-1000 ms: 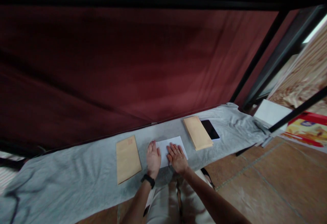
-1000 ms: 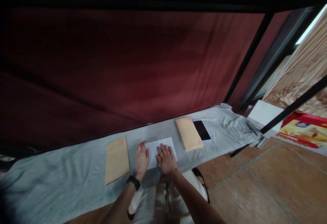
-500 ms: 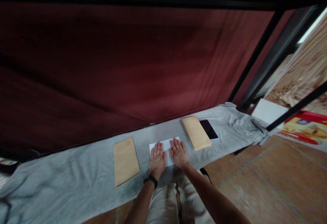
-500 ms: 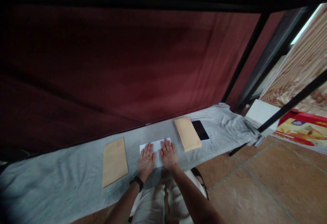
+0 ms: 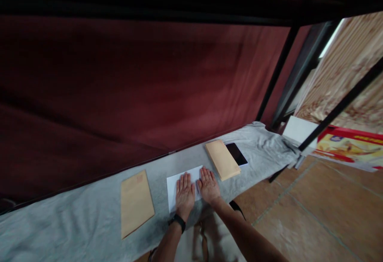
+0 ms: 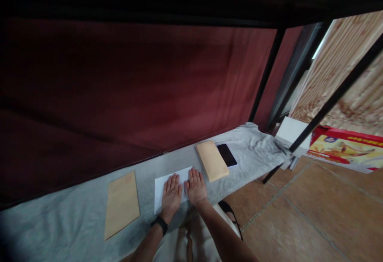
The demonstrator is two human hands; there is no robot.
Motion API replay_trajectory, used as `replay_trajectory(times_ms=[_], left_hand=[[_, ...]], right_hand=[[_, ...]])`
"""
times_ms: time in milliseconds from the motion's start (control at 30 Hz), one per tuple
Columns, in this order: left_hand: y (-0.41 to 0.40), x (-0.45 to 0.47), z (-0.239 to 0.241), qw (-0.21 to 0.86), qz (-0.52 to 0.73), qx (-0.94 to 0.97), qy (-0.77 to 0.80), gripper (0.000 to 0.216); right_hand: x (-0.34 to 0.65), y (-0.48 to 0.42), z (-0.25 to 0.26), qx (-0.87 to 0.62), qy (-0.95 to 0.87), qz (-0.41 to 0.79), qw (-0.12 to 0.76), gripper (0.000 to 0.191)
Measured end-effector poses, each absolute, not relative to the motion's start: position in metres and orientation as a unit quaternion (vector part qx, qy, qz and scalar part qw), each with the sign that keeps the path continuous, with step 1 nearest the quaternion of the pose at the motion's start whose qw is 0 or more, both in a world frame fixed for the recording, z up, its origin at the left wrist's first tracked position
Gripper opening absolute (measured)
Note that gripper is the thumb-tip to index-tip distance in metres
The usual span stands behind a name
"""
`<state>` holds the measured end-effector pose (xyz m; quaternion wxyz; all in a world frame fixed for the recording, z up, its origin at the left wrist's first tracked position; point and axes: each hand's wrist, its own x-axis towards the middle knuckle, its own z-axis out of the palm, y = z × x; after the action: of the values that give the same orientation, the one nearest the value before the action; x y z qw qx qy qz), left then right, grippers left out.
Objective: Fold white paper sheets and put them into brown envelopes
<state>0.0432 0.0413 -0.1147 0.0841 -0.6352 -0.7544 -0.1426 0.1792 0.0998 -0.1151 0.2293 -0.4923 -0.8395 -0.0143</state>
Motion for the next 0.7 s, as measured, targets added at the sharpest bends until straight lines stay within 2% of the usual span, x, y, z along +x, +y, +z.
replay_trajectory(times_ms=[233, 567, 700], left_hand=[[0.049, 0.049, -0.113, 0.051, -0.127, -0.647, -0.75, 0.057], [0.031, 0.033, -0.109, 0.083, -0.102, -0.598, -0.791, 0.054], [0.026, 0.034, -0.11, 0.087, -0.106, -0.594, -0.793, 0.053]], right_hand=[[0.179, 0.101, -0.116, -0.494, -0.842, 0.014, 0.216, 0.055], [0.177, 0.103, -0.107, -0.505, -0.836, 0.034, 0.214, 0.054], [0.162, 0.096, -0.098, -0.447, -0.867, 0.056, 0.211, 0.049]])
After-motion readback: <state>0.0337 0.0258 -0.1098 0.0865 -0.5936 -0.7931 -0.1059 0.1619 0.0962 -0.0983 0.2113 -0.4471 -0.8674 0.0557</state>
